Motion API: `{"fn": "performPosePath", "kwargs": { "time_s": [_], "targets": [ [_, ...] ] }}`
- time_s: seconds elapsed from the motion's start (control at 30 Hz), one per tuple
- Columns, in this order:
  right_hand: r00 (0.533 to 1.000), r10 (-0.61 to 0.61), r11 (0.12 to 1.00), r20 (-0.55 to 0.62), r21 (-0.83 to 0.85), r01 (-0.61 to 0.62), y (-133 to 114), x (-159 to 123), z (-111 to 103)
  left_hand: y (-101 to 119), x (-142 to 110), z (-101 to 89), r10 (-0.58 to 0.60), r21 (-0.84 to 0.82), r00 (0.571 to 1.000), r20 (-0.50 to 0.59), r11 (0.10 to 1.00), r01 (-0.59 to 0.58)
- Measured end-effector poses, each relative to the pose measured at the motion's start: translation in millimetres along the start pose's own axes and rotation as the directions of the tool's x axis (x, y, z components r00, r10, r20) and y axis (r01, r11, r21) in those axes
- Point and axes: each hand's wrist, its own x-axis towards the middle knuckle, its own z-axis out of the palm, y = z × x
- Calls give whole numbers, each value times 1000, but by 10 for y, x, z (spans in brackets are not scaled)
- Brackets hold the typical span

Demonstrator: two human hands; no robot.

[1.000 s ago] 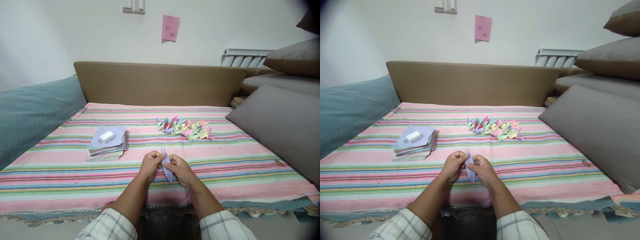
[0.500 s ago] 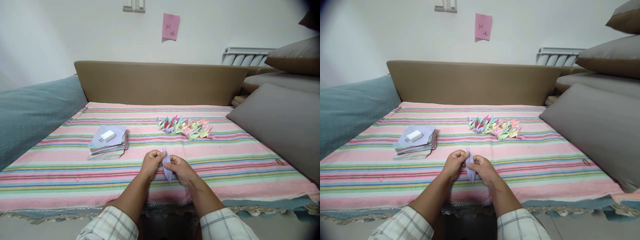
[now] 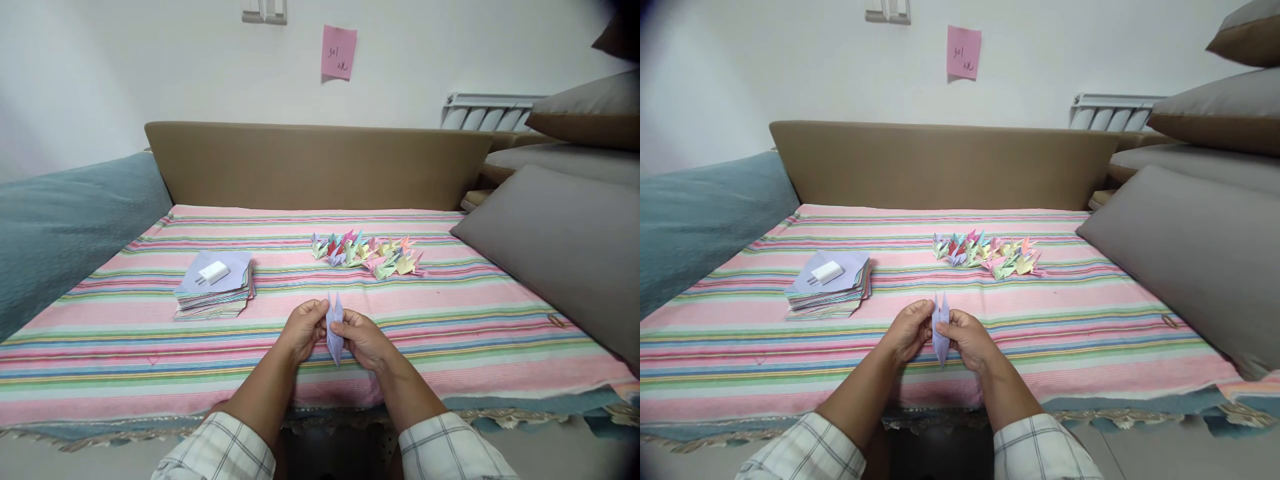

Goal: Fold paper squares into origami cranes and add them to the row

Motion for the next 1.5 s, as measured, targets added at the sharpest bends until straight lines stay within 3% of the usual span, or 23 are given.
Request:
{"fn": "performPosePath", "kwargs": {
  "time_s": [0.07, 0.17, 0.53, 0.77, 1.13, 1.5],
  "targets": [
    [1000, 11, 1000, -5, 6, -11, -6, -1, -9, 32, -17, -15, -42, 49, 998, 53, 998, 40],
    [1000, 12, 1000, -27, -2, -12, -5, -2, -14, 57, -30, -32, -70, 118, 997, 42, 991, 65],
    [1000, -31, 997, -5, -68, 30, -12, -14, 3, 25, 3, -54, 52, 164, 998, -38, 985, -45],
    [995, -65, 988, -71, -146, 54, 32, 28, -20, 9, 14, -56, 47, 155, 996, -70, 987, -36],
    [971, -224, 958, -79, -202, 204, 58, 52, -14, -9, 11, -72, -3, 61, 1000, -13, 998, 3],
    [951, -308, 935, 22, -180, 307, -36, 1, -18, -11, -31, -62, -41, 72, 998, 55, 997, 37]
  ]
}}
